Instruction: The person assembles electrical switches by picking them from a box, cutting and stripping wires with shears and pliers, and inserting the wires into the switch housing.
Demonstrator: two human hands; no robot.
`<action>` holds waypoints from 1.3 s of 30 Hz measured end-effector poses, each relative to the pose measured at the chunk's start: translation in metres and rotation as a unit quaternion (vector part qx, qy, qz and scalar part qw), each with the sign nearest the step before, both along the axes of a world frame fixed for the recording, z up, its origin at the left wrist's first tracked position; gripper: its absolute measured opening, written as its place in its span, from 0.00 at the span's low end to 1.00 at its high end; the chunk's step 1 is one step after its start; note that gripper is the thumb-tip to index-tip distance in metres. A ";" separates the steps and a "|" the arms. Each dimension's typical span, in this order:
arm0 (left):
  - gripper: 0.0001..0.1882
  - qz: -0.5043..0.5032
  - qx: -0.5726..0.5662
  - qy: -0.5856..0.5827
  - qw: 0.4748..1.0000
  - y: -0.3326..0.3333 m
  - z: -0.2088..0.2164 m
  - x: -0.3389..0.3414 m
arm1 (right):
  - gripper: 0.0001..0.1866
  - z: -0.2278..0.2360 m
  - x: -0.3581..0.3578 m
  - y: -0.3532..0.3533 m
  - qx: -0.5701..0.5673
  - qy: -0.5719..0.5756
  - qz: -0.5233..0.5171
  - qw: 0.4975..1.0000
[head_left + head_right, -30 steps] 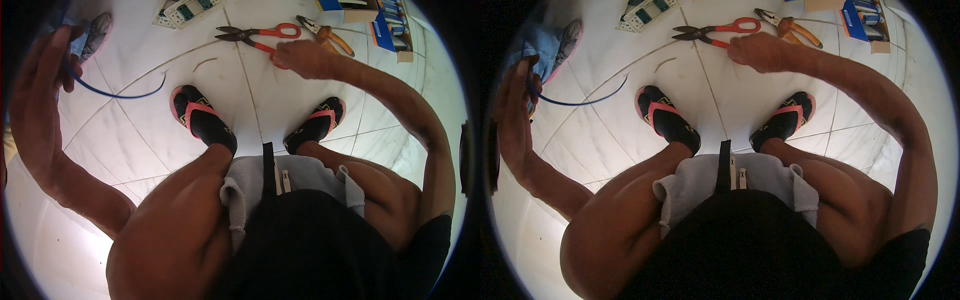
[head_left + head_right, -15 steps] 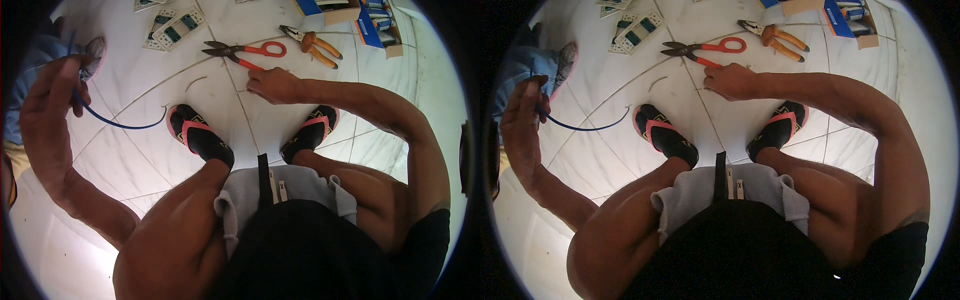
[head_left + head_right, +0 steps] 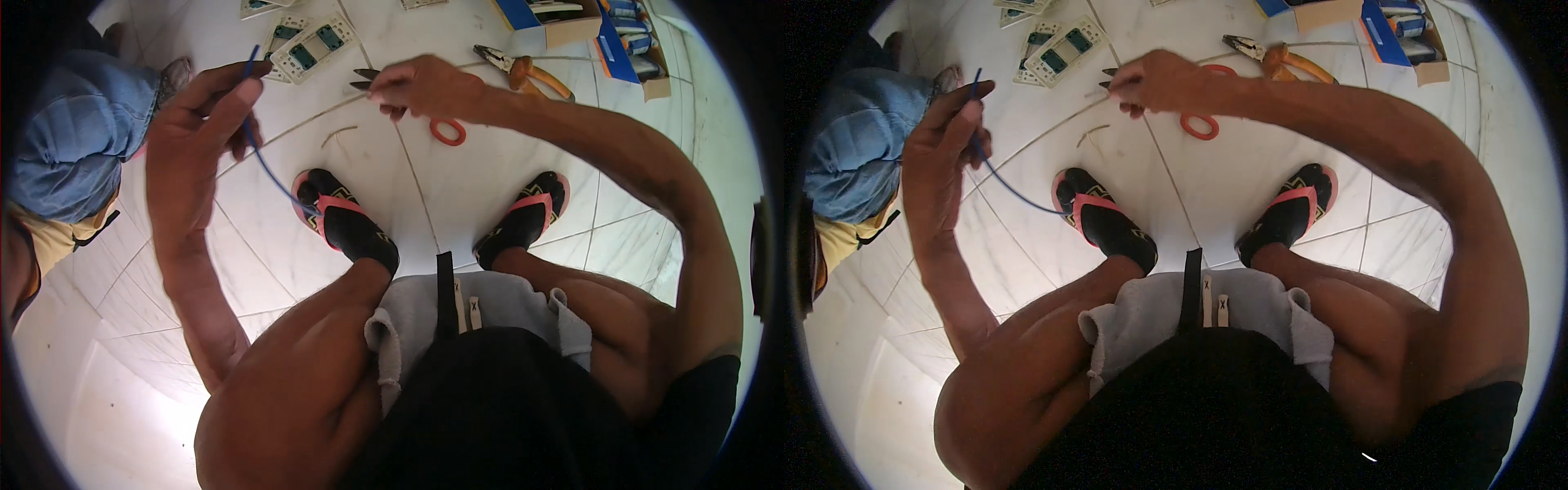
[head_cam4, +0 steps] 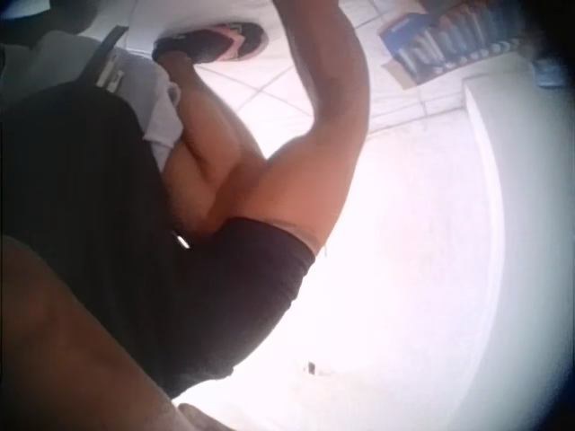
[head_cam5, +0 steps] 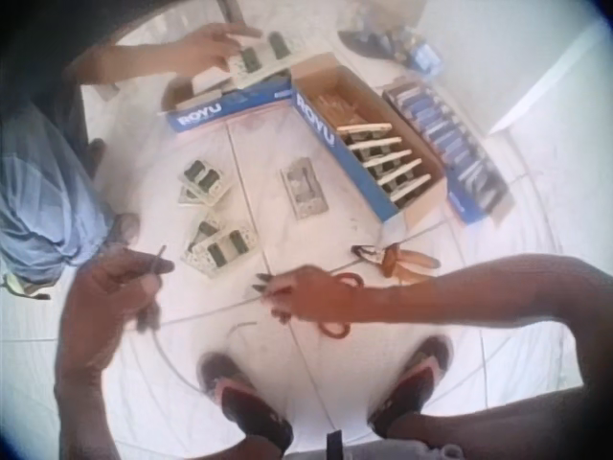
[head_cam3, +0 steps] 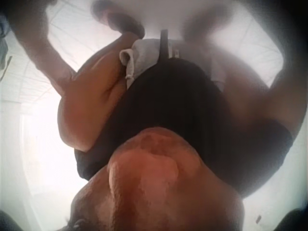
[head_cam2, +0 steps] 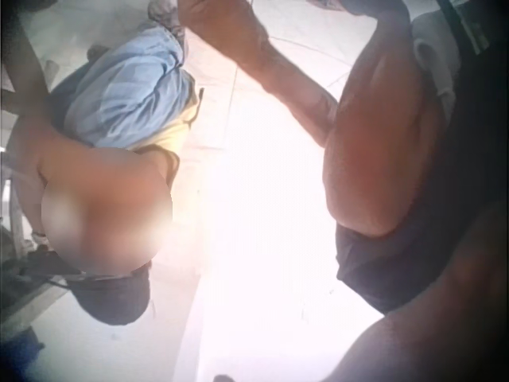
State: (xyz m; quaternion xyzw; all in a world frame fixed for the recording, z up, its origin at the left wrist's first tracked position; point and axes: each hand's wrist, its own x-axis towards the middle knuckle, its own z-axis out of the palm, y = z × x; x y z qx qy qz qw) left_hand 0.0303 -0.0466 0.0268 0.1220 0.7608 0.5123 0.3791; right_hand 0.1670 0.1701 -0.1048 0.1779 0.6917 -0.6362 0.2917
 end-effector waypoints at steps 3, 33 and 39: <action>0.14 0.046 0.038 -0.085 0.995 -0.001 -0.027 0.012 | 0.13 0.034 -0.007 0.013 -0.017 0.008 -0.024 1.000; 0.10 0.162 0.144 -0.264 0.940 0.035 -0.063 0.044 | 0.15 0.084 -0.011 0.000 -0.043 0.042 -0.063 0.996; 0.08 0.084 0.177 -0.322 0.926 0.026 -0.059 0.032 | 0.15 0.111 -0.006 0.013 -0.057 0.006 -0.044 0.997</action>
